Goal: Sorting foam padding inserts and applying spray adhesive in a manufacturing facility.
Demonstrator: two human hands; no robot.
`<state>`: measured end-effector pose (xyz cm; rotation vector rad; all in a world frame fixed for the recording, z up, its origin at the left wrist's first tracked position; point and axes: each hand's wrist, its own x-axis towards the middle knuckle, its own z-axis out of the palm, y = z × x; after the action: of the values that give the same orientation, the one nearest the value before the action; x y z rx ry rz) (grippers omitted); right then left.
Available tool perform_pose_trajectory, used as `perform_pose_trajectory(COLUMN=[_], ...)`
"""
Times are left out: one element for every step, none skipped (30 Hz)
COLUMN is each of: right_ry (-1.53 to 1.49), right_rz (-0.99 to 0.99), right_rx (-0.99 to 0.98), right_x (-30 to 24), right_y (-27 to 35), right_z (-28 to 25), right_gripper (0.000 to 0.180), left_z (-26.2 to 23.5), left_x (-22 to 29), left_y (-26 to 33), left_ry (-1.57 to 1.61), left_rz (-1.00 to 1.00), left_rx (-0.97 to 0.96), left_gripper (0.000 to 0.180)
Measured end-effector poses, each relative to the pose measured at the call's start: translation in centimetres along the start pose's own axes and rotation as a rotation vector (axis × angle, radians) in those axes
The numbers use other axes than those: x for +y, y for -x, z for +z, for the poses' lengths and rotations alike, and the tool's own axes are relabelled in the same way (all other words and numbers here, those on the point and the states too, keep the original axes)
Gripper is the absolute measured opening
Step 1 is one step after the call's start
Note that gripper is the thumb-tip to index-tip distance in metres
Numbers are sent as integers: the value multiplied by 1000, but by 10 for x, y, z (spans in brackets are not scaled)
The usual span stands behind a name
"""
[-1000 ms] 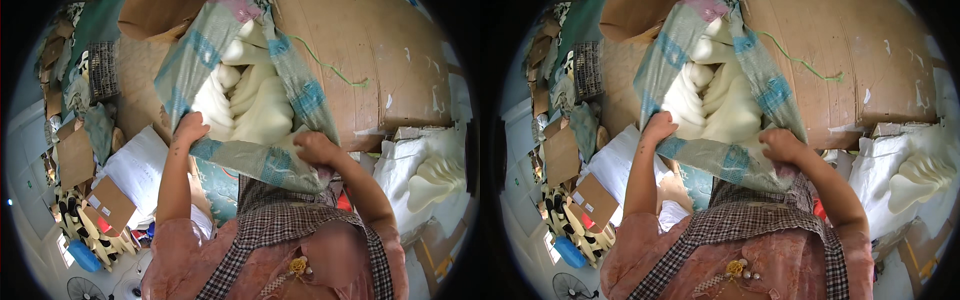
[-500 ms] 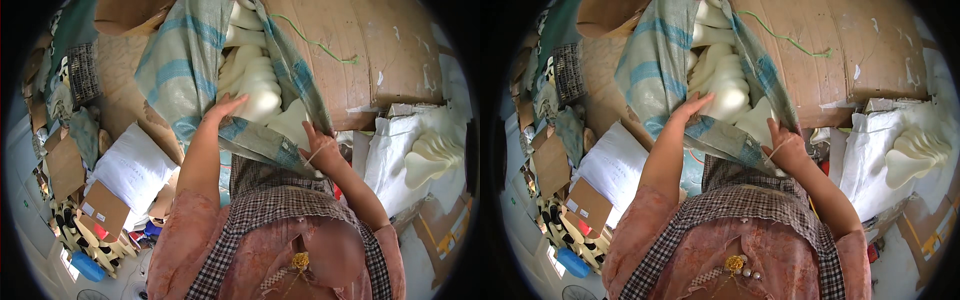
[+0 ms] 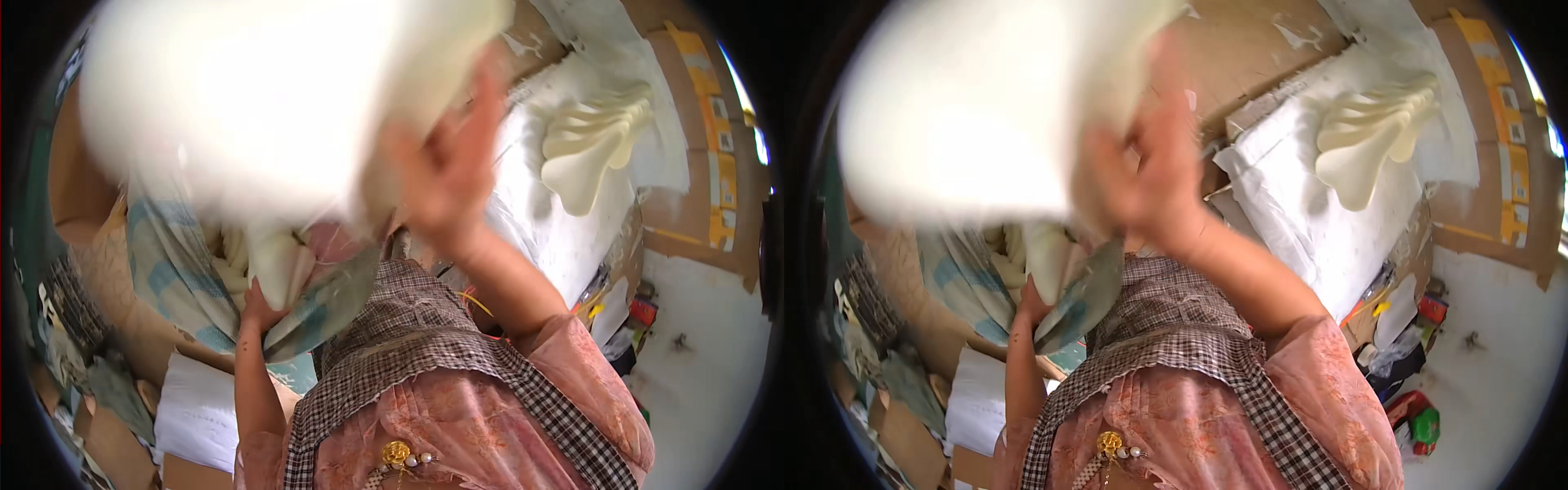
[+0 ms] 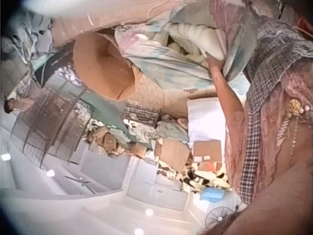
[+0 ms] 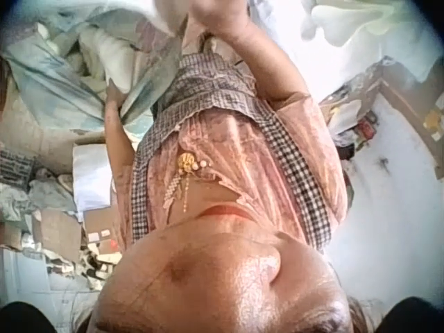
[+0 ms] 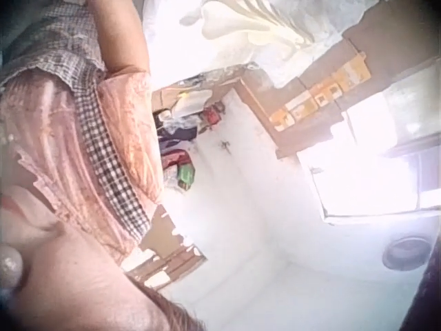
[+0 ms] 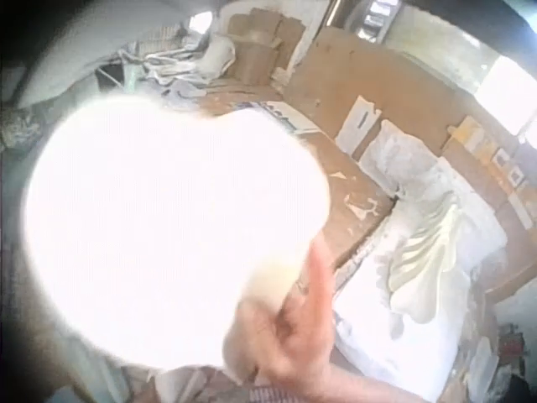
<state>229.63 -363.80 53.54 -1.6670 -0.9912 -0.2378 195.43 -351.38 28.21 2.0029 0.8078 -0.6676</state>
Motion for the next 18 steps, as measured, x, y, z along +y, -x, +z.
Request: perform_pose_trajectory(right_ry=[26, -174, -355, -543, -593, -227, 246, 594, 689, 906, 1051, 1214, 1185, 1163, 1012, 707, 391, 39], right_rz=[-1, 118, 229, 346, 280, 264, 574, 505, 422, 367, 405, 441, 290, 162, 33, -3, 85, 337], right_rx=[15, 156, 298, 427, 128, 117, -79, -437, -651, -950, -1067, -1169, -1013, -854, -730, -558, -548, -572], right_x=[9, 23, 34, 57, 82, 85, 78, 100, 145, 152, 160, 166, 171, 162, 143, 115, 84, 69], right_y=[-19, -38, -61, -72, -76, -76, -73, -57, -23, -6, 8, 16, 16, 10, -8, -12, -9, 13], right_z=[-23, -58, -99, -148, -223, -245, -262, -294, -342, -353, -365, -365, -341, -309, -246, -178, -112, -57], right_gripper=[38, 37, 36, 35, 39, 43, 41, 36, 37, 45, 48, 51, 50, 50, 49, 51, 50, 40], left_z=[6, 10, 7, 8, 1, -4, 2, 4, -9, -9, -19, -26, -24, -32, -34, -35, -37, -42], left_x=[6, 4, -9, -22, -31, -41, -53, -56, -23, -15, 8, 36, 38, 64, 71, 72, 70, 72], left_y=[-9, 0, 1, -2, -14, -15, -10, -12, -18, -17, -15, -13, -5, 0, 15, 26, 29, 25], left_ry=[-39, -80, -103, -106, -3, 100, -31, -162, -136, -128, -73, -66, -77, -49, -18, 21, 25, 22], left_rz=[-165, -385, -405, -425, -296, -199, -223, -243, -262, -306, -290, -351, -363, -419, -447, -456, -473, -426], left_rx=[36, 96, 152, 159, 103, 55, 122, 185, 129, 141, 127, 157, 222, 211, 251, 287, 295, 298], left_gripper=[105, 105, 97, 97, 95, 93, 89, 86, 87, 86, 87, 83, 81, 81, 79, 76, 76, 71])
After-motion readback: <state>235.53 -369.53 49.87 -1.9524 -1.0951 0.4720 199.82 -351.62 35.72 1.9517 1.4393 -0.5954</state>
